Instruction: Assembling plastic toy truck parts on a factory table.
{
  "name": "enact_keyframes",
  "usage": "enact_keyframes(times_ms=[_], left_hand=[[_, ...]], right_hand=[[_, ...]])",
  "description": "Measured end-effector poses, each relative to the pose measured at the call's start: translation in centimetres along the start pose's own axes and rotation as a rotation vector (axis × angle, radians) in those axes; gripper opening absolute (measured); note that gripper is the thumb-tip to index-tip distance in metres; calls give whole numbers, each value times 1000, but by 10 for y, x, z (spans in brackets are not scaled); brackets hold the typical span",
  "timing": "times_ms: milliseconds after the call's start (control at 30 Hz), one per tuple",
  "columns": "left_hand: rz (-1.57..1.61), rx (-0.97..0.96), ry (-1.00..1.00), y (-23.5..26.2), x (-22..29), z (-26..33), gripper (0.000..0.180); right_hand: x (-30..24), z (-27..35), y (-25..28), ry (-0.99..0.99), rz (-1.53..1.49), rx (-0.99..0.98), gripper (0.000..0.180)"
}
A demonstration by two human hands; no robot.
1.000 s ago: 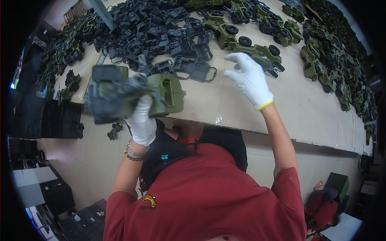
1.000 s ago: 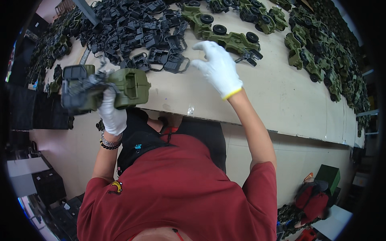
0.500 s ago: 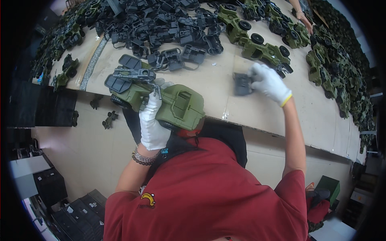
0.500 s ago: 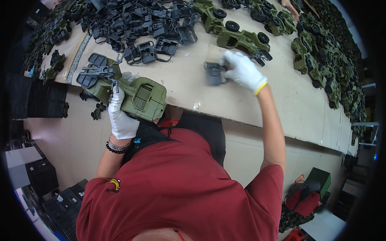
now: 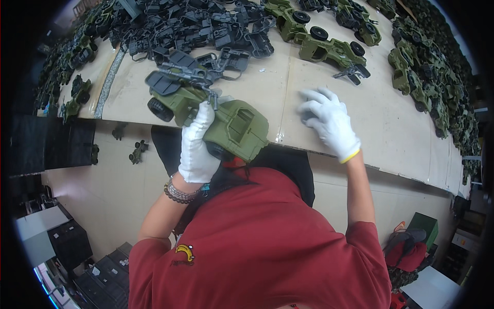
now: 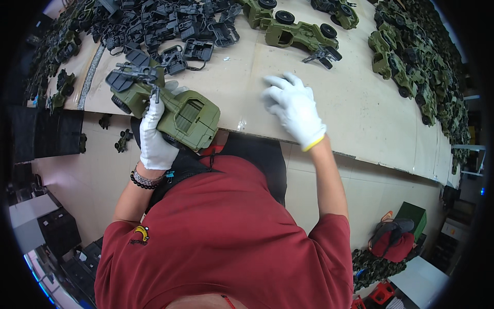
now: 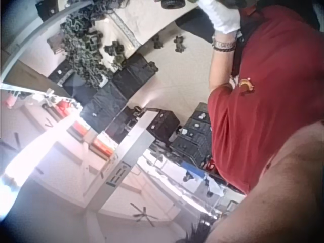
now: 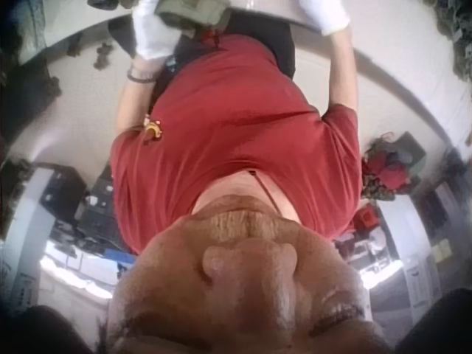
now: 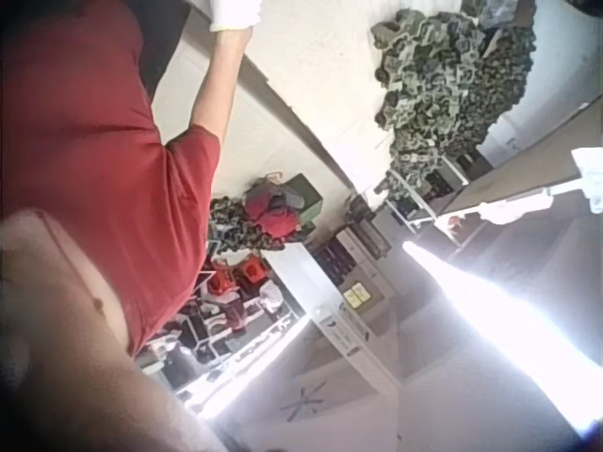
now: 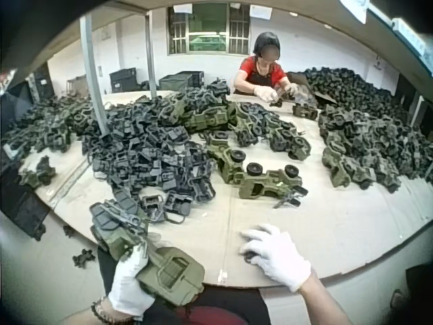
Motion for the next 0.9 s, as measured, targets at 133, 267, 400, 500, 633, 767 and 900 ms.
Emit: enact_keyframes(times_ms=[133, 267, 400, 500, 633, 767, 900], left_hand=[[-8, -12, 89, -1, -6, -6, 47], [-16, -36, 59, -6, -8, -16, 41], [-18, 21, 86, -8, -18, -21, 39], [-122, 15, 41, -15, -12, -13, 38], [-238, 41, 39, -14, -16, -10, 35], [-290, 26, -25, -18, -13, -5, 33], [-355, 27, -34, -17, -10, -1, 32]], right_hand=[[-14, 6, 29, 149, -105, 53, 53], [-7, 6, 26, -162, -66, 237, 66], [-17, 1, 10, -255, 117, 201, 72], [-28, 1, 33, -210, -437, 353, 69], [-100, -12, 55, 232, -631, 287, 74], [-112, -11, 53, 337, -541, 315, 73], [-110, -6, 54, 384, -562, 363, 73]])
Point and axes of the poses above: each hand's wrist, its own z-axis away from the middle knuckle, its own y-axis out of the back of the hand, x = y × z, the point moved 10 cm from there along -z, towards the middle knuckle, and after that the axes turned 8 degrees about y, right-handed, at the moved point
